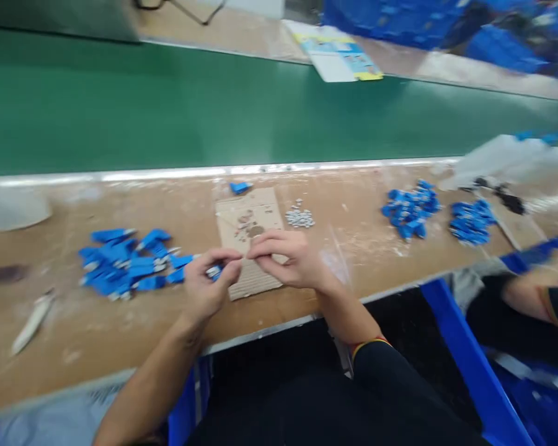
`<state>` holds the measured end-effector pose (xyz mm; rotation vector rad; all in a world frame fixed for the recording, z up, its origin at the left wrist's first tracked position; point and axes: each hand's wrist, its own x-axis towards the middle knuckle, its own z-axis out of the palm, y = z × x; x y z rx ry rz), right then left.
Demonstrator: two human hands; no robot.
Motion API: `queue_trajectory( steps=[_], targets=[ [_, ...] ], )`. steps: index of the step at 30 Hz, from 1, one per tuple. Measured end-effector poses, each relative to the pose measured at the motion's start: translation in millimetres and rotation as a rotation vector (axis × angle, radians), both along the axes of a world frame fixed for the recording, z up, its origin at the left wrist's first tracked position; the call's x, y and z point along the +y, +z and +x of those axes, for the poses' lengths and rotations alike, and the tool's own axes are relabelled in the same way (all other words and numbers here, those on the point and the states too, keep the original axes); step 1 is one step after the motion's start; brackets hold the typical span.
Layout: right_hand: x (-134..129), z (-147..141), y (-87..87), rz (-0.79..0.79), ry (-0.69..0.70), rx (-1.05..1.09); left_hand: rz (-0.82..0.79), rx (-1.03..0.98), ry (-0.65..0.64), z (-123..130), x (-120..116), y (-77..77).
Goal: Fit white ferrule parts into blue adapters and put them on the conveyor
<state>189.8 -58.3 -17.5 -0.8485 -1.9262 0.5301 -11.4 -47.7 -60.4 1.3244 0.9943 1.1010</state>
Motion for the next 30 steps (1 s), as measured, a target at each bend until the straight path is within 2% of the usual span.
queue_trajectory(
  steps=[1, 4, 8, 11, 14, 18, 23, 30],
  targets=[
    [1.3, -0.2, -4.2, 0.000, 0.007, 0.019, 0.012, -0.004, 0.036, 3.4, -0.2, 3.1],
    [5.1, 0.0, -9.4, -0.031, 0.022, 0.032, 0.016, -0.046, 0.011, 11.7, 3.1, 8.3],
    [4.2, -4.4, -9.7, -0.050, -0.008, 0.030, -0.020, -0.082, 0.013, 13.3, 4.3, 7.3],
    [4.4, -9.0, -14.6, 0.001, -0.069, -0.006, -0.059, -0.113, 0.034, 12.7, 4.5, 5.3],
    [7.1, -10.6, -21.2, 0.093, -0.138, -0.066, -0.169, -0.210, 0.007, 15.7, 5.5, 5.6],
    [10.0, -9.3, -25.3, 0.159, -0.157, -0.109, -0.354, -0.414, -0.094, 22.4, 5.5, 9.4],
    [12.6, -8.3, -23.2, 0.148, -0.190, -0.109, -0.433, -0.503, -0.097, 24.9, 5.2, 13.2],
    [18.5, -6.4, -9.0, 0.191, -0.118, -0.234, -0.490, -0.573, -0.098, 27.3, 4.6, 12.3]
  ],
)
